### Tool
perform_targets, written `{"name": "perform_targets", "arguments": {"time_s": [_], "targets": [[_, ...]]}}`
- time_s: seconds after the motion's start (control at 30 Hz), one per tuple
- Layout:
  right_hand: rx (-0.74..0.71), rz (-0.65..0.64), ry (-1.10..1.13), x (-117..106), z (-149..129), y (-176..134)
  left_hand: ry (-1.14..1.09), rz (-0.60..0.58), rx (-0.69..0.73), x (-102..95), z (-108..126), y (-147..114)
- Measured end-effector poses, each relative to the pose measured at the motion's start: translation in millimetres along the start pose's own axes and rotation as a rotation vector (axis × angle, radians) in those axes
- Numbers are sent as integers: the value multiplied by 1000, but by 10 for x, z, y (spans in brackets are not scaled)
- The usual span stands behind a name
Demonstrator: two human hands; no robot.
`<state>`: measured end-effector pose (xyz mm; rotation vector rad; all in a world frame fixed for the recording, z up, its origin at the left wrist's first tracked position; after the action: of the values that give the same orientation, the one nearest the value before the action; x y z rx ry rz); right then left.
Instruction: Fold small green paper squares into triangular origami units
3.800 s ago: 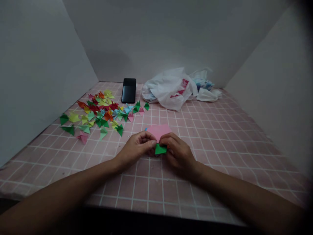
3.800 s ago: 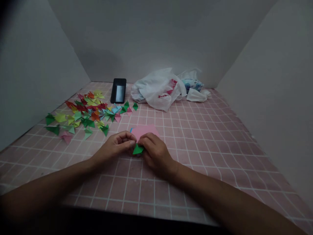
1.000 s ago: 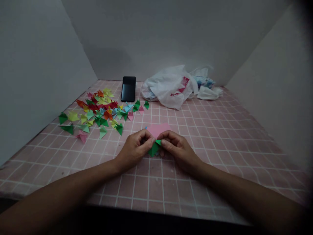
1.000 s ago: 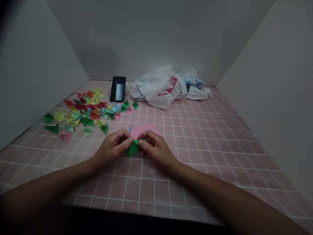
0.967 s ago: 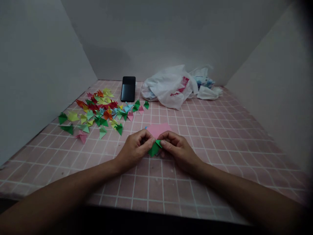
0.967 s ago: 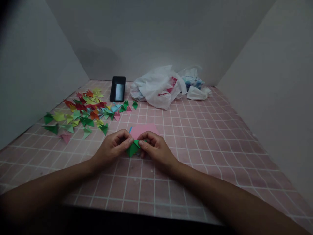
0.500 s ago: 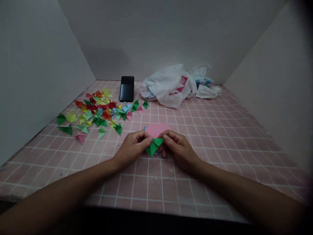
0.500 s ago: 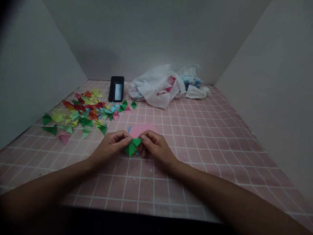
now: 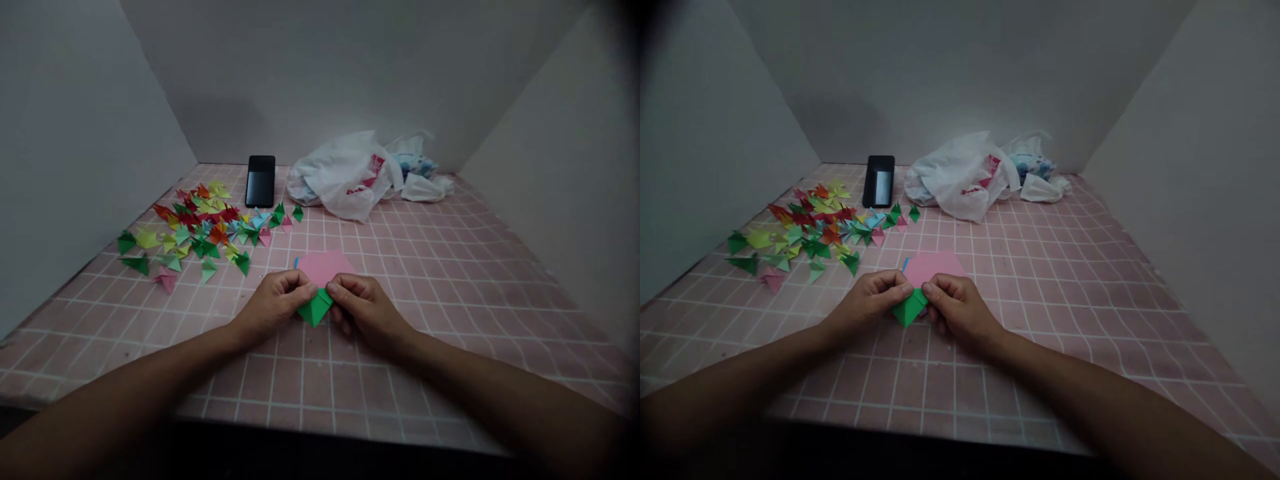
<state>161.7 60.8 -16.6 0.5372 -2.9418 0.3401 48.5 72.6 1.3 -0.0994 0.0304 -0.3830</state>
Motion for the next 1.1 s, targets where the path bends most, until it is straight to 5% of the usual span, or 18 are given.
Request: {"name": "perform_targets", "arguments": {"time_s": [0.3,0.87,1.1], "targets": [[-27,23,108,-89,-16,57,-189,-57,-32,11,-43,31],[204,-282,305,274,221,12,-140,-76,119,6,65,1],[-85,-147,-26,134,-25,-29,-198,-8,60,-46,-3,45]]}}
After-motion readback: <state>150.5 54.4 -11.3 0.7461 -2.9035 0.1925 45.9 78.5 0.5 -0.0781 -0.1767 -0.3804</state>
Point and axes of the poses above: each hand's wrist, its own y-axis towards the middle knuckle, its own x-axis out of the palm, z = x × y, the point moved 10 cm from there along y, towards the middle knuckle, and after that the axes turned 2 degrees about x, right-handed, at the moved point
